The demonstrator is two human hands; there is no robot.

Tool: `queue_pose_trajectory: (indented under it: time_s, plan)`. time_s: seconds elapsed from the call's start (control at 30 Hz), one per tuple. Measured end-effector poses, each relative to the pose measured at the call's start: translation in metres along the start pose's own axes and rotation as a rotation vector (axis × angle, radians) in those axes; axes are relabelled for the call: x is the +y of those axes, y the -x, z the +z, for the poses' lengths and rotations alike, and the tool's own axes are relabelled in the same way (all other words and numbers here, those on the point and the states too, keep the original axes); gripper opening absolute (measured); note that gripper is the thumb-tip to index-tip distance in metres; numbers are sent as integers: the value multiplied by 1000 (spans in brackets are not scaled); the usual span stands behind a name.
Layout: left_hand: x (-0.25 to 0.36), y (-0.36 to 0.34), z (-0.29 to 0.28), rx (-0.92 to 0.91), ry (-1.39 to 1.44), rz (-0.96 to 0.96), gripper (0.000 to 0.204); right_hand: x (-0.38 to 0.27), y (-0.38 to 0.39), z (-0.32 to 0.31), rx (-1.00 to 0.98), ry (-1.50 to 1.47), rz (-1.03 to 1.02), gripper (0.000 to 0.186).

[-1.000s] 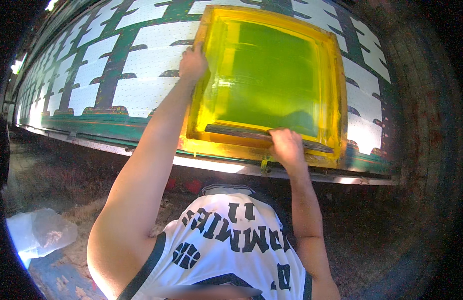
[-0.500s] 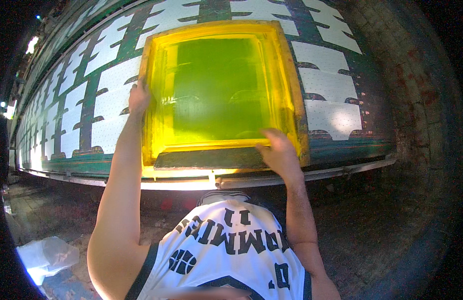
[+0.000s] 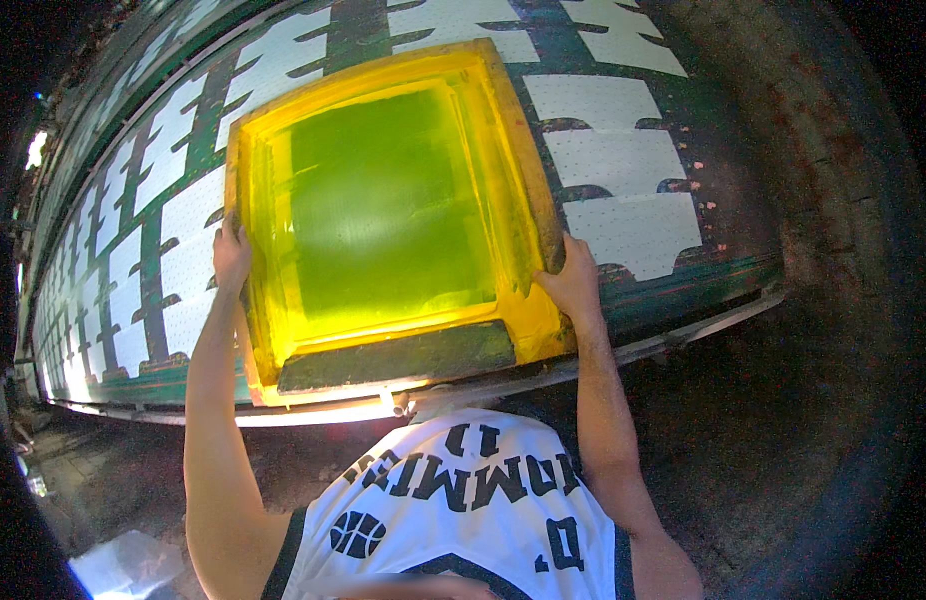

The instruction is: The person holds a yellow screen-printing frame against a large flat surface and repeatedly uses a squeegee to pull green ink across the mesh. The person repositions the frame and continues the same wiping motion across different areas of the surface.

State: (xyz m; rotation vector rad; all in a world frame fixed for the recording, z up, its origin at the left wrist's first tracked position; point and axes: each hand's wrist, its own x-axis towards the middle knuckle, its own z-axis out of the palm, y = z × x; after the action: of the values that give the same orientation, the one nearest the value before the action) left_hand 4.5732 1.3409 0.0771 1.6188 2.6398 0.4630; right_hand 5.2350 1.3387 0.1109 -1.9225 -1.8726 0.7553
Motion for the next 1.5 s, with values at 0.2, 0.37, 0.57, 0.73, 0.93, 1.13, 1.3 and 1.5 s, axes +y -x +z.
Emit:
queue_pose_trajectory:
  time_s: [0.2,0.37,0.57,0.73,0.93,1.13,1.3,1.5]
  plan:
    - [-13,-2,13,26,-74,40,58,14,-22,5,-76,-35,33,91]
    - [-12,-1,13,35,-65,22,58,24,-20,11,-56,-88,45,93]
    - [-13,-4,15,50,-63,18,59,3,-14,-4,-60,-161,36,94]
    - [-29,-9,25,53,51,80,56,-20,-7,-33,-102,-406,13,88]
    - [-32,-28,18,3,161,112,56,-26,-12,-52,-14,-263,-44,89]
    - [69,-32,8,58,163,247,56,42,-43,-142,-30,-336,-83,88]
    - [235,-7,26,108,159,256,54,154,-89,-239,-29,-204,45,88]
    - [400,44,73,83,136,178,56,287,-142,-313,-84,-238,104,92]
